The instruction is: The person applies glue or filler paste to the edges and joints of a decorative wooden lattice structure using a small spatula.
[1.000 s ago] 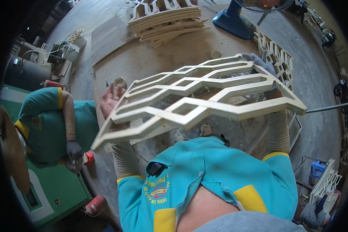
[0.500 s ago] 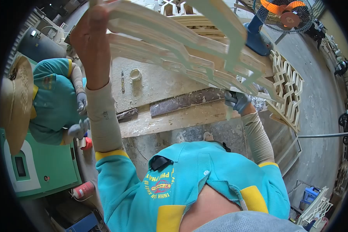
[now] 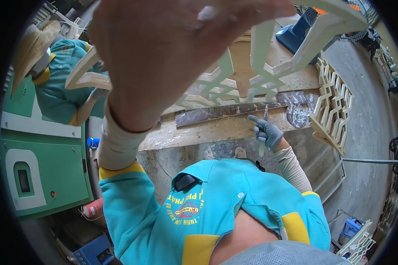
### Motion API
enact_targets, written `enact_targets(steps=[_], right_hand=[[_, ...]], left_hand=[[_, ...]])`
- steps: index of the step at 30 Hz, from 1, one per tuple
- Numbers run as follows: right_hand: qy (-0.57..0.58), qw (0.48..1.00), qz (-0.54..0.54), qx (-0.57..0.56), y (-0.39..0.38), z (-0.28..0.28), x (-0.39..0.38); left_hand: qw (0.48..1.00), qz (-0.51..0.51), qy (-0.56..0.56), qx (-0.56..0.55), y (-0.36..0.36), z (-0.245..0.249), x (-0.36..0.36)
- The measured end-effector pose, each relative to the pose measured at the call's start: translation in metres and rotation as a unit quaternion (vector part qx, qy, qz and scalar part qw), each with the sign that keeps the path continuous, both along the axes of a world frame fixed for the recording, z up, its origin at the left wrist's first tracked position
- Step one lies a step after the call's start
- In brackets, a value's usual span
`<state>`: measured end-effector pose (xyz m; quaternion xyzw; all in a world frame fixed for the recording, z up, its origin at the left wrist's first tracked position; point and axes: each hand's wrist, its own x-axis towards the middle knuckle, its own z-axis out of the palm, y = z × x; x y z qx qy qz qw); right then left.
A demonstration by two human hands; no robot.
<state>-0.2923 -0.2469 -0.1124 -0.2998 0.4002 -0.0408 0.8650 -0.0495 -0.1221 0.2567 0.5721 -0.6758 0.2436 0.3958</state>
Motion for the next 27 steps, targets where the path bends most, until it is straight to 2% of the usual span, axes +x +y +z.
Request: enact_targets(steps=[2, 6, 8, 9, 13, 16, 18, 19, 20, 22, 24, 27], right_hand=[[0.016, 1.000, -0.016, -0.005, 0.009, 0.004, -0.002], [0.035, 0.998, -0.056, -0.007, 0.037, 0.010, 0.007], [0.048, 0.996, -0.071, -0.011, 0.060, 0.011, 0.012], [0.062, 0.996, -0.058, -0.013, 0.069, 0.015, 0.014], [0.080, 0.994, -0.012, -0.066, 0.088, 0.005, 0.016], [0.078, 0.969, -0.026, -0.235, 0.083, -0.020, 0.011], [0.152, 0.926, 0.043, -0.343, 0.074, -0.029, 0.007], [0.189, 0.896, 0.077, -0.394, 0.070, -0.029, 0.006], [0.203, 0.876, 0.088, -0.428, 0.068, -0.030, 0.004], [0.228, 0.832, 0.111, -0.494, 0.065, -0.017, 0.005], [0.222, 0.814, 0.103, -0.526, 0.064, -0.012, 0.007], [0.231, 0.770, 0.100, -0.586, 0.063, -0.005, 0.013]], left_hand=[[0.994, 0.078, -0.080, 0.009, -0.007, -0.017, -0.002], [0.977, 0.165, -0.083, 0.106, -0.018, -0.043, -0.025], [0.988, 0.108, -0.048, 0.096, -0.031, -0.061, -0.024], [0.978, 0.154, -0.087, 0.106, -0.030, -0.060, -0.027], [0.985, 0.118, -0.087, 0.091, -0.030, -0.057, -0.029], [0.987, 0.094, -0.119, 0.058, -0.031, -0.061, -0.020], [0.987, 0.066, -0.146, 0.025, -0.034, -0.067, -0.010], [0.995, 0.060, -0.068, 0.045, -0.031, -0.068, -0.011], [0.985, 0.118, -0.081, 0.091, -0.025, -0.064, -0.014], [0.991, 0.109, -0.021, 0.068, -0.016, -0.066, -0.003], [0.986, 0.127, 0.060, 0.095, 0.001, -0.059, 0.002], [0.975, 0.149, 0.147, 0.070, 0.028, -0.058, 0.015]])
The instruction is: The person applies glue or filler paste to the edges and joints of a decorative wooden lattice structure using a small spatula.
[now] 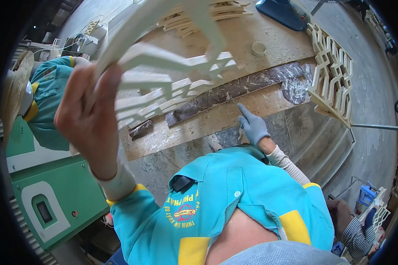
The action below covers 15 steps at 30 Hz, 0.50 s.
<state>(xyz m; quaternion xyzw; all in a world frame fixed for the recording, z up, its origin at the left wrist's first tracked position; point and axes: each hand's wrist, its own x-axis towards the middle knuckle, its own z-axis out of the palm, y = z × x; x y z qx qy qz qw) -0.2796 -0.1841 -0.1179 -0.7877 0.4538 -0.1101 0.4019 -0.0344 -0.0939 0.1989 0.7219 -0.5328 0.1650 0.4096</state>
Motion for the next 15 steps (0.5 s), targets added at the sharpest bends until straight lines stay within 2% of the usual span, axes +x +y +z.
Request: enact_targets(steps=[4, 7, 13, 15], right_hand=[[0.010, 0.997, 0.041, -0.066, -0.005, 0.020, 0.016], [-0.004, 0.996, 0.054, -0.070, -0.013, 0.041, 0.036], [-0.083, 0.981, 0.079, -0.159, -0.031, 0.059, 0.084], [-0.020, 0.978, 0.074, -0.192, -0.036, 0.057, 0.099]], left_hand=[[0.994, 0.095, 0.049, -0.011, 0.040, 0.002, -0.001], [0.986, 0.134, 0.095, -0.039, 0.064, -0.003, -0.001], [0.977, 0.157, 0.122, -0.076, 0.096, -0.012, 0.004], [0.979, 0.151, 0.107, -0.086, 0.102, -0.015, 0.006]])
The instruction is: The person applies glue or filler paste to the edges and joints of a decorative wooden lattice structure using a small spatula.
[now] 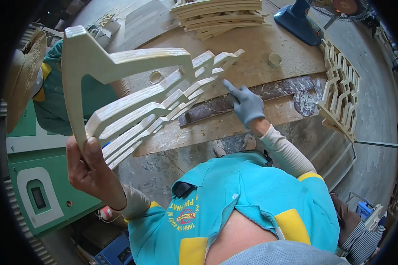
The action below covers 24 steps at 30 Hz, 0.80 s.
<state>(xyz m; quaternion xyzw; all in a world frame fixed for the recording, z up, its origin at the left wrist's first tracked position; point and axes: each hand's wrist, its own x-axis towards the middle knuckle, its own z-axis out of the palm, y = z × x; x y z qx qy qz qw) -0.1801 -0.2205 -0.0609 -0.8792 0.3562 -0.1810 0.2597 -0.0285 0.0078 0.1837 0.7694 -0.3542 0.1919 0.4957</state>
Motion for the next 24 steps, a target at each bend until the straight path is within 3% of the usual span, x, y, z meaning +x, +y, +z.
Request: enact_targets(steps=[2, 5, 14, 15, 18, 20, 24], right_hand=[[0.044, 0.998, -0.014, -0.033, -0.004, -0.006, 0.013], [0.092, 0.995, 0.020, 0.022, 0.001, 0.010, 0.020], [0.068, 0.997, 0.025, 0.030, 0.002, 0.017, 0.020], [0.038, 0.997, 0.035, 0.050, 0.001, 0.016, 0.022], [-0.103, 0.935, 0.081, 0.330, -0.008, 0.031, 0.007], [-0.120, 0.917, 0.100, 0.367, -0.001, 0.043, -0.002], [-0.150, 0.928, 0.122, 0.318, 0.019, 0.051, -0.007]], left_hand=[[1.000, 0.012, -0.018, -0.003, 0.007, -0.004, 0.002], [0.999, 0.032, -0.031, -0.018, 0.014, -0.009, 0.002], [0.996, 0.076, -0.053, -0.019, 0.036, -0.020, 0.013], [0.996, 0.066, -0.054, -0.020, 0.044, -0.023, 0.019], [0.993, 0.086, -0.071, -0.045, 0.057, -0.032, 0.023], [0.991, 0.100, -0.061, -0.059, 0.076, -0.042, 0.028], [0.984, 0.131, -0.081, -0.085, 0.091, -0.053, 0.027]])
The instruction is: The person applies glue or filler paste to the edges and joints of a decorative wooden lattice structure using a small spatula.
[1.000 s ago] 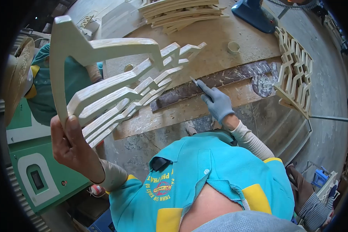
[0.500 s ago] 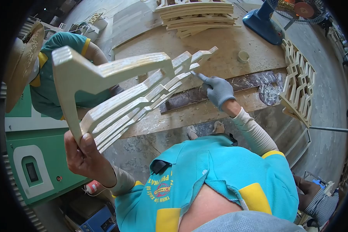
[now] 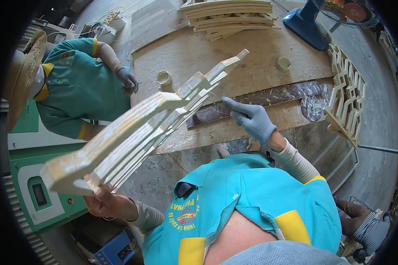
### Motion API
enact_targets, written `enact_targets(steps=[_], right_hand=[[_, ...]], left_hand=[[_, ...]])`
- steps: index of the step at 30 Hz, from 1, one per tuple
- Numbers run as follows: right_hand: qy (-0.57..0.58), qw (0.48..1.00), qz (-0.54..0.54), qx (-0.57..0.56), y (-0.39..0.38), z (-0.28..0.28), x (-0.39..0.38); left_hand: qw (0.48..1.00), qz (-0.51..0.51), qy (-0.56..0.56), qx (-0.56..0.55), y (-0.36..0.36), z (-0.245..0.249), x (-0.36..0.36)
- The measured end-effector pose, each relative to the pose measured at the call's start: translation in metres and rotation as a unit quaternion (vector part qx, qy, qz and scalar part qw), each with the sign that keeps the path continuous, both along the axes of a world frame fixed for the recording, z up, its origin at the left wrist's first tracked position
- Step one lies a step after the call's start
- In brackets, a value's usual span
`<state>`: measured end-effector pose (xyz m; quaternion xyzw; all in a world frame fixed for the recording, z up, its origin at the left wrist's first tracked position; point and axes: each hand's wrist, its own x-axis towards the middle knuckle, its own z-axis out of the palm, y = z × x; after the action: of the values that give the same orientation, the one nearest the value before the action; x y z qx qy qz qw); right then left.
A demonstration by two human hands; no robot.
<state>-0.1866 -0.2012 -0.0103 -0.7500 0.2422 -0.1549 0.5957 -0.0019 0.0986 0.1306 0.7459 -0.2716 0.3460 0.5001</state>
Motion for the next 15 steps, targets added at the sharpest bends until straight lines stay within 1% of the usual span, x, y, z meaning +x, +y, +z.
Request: enact_targets(steps=[2, 3, 6, 8, 11, 15], right_hand=[[0.017, 1.000, 0.015, -0.008, 0.006, 0.007, -0.003], [0.016, 0.999, 0.014, 0.043, 0.009, 0.010, -0.005], [0.014, 0.981, 0.024, 0.192, 0.013, 0.017, -0.007], [0.014, 0.957, 0.044, 0.287, 0.012, 0.018, -0.009], [0.015, 0.929, 0.059, 0.366, 0.015, 0.027, -0.005], [-0.004, 0.887, 0.076, 0.455, 0.014, 0.024, 0.005]], left_hand=[[1.000, -0.004, 0.010, -0.017, 0.005, -0.003, -0.008], [0.999, -0.031, 0.001, -0.011, 0.009, -0.004, -0.009], [0.999, 0.004, -0.027, -0.045, 0.012, -0.013, -0.016], [0.999, 0.019, -0.023, -0.045, 0.033, -0.025, -0.014], [0.998, 0.028, -0.023, -0.052, 0.043, -0.033, -0.017], [0.997, 0.023, -0.039, -0.061, 0.040, -0.038, -0.019]])
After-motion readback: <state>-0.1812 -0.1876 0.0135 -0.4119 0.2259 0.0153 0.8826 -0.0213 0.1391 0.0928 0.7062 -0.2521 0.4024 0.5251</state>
